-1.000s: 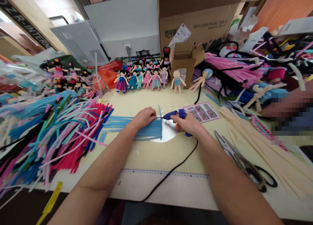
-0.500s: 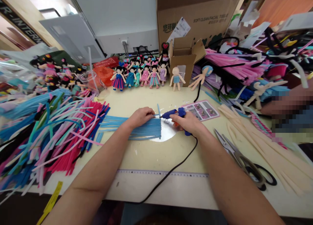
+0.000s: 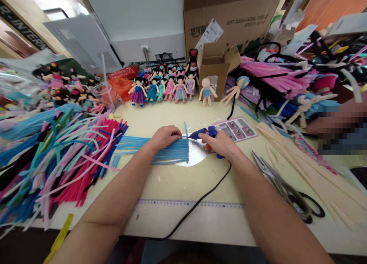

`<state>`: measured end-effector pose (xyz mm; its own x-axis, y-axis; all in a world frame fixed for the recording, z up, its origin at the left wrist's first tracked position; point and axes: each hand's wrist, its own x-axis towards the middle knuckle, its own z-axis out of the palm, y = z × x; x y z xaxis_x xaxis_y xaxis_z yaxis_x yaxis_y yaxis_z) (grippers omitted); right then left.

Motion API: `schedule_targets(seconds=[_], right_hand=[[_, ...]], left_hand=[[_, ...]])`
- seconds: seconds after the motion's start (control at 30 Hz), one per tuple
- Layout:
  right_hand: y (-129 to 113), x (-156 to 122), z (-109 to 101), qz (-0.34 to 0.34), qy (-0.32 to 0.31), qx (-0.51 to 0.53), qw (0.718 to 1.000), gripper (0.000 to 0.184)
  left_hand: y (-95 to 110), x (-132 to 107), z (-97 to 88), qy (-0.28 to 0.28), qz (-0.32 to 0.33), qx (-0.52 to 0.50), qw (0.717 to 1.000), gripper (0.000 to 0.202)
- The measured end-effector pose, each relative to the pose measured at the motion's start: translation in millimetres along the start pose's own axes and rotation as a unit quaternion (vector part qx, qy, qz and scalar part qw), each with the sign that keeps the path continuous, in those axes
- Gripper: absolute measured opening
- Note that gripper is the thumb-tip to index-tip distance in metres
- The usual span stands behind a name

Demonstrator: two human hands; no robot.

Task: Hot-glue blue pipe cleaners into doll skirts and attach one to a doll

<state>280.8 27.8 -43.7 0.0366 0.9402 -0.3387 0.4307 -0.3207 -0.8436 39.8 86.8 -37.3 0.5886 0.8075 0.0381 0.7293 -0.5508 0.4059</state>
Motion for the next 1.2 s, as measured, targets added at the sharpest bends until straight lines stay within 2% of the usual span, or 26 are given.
schedule_targets(seconds=[0.5,0.83,1.2], right_hand=[[-22,-12,0,0.014,0.01,-0.047,0.999,0.031],[-28,-15,0,0.018,0.014,-0.048,0.999,0.03],[-23,-13,0,0.014,0.011,-0.056,0.998,0.034]], left_hand=[[0,2,2.2,-0.006,-0.01,0.008,1.0,0.019],[0,2,2.8,0.002,-0.009,-0.026,1.0,0.013],[0,2,3.5,-0.002,-0.011,-0.015,1.0,0.016]])
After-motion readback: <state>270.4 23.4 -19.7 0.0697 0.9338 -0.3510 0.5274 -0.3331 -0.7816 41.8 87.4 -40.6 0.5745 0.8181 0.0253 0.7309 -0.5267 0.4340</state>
